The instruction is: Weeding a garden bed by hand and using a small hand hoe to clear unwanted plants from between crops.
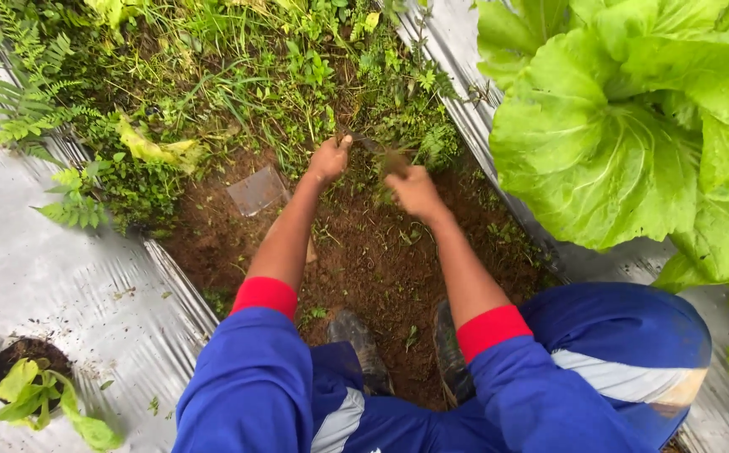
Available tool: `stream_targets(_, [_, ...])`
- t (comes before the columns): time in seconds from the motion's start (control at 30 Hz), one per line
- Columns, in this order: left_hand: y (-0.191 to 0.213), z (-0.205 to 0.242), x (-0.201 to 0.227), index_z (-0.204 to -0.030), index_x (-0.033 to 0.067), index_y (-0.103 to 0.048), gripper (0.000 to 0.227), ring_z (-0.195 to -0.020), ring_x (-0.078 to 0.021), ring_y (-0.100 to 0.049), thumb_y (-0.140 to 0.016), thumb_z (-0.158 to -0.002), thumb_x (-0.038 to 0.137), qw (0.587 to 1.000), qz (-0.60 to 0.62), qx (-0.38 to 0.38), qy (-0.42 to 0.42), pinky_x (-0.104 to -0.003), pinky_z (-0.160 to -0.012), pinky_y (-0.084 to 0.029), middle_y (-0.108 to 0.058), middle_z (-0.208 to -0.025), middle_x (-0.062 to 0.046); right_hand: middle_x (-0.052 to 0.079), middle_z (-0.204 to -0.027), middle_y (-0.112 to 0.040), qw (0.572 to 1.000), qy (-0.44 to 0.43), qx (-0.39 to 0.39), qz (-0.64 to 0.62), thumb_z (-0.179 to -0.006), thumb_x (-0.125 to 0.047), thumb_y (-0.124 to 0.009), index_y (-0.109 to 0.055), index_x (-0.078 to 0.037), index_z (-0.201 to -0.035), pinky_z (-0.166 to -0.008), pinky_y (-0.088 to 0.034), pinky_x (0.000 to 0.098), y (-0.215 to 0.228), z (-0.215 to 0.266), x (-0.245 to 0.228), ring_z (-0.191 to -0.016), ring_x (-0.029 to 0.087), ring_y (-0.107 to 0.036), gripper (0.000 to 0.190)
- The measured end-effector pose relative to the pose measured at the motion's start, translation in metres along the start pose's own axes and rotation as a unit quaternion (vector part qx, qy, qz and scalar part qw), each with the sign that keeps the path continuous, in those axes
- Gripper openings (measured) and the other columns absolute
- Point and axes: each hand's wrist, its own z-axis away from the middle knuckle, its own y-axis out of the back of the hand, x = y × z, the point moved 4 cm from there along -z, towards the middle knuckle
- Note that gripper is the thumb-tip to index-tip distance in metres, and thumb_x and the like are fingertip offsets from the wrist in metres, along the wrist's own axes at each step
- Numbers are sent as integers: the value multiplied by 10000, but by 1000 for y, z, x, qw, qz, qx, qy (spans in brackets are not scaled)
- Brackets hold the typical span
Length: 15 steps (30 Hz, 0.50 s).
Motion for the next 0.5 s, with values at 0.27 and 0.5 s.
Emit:
stream_targets(0.27, [-44,-4,-2,-1113,75,-634,509,-697,-181,-707,-441,-1068,544,977,184,-96,52,-303,-537,-565,-647,-848,-62,17,-772,-539,809,0,17,-587,-1035,-258,-581,-532,-118,-895,-570,-493,286,-17,-24,14,-657,175,-578,204])
stream_targets(0.5, [-42,7,13,-1169,16,-621,474,-665,-188,-700,-422,-1083,437,967,231,-96,53,-304,-512,-531,-619,-884,-92,70,-864,-637,869,38,-20,-493,-1046,-286,-554,-586,-107,-943,-708,-562,340,-6,-15,-9,-765,203,-630,210])
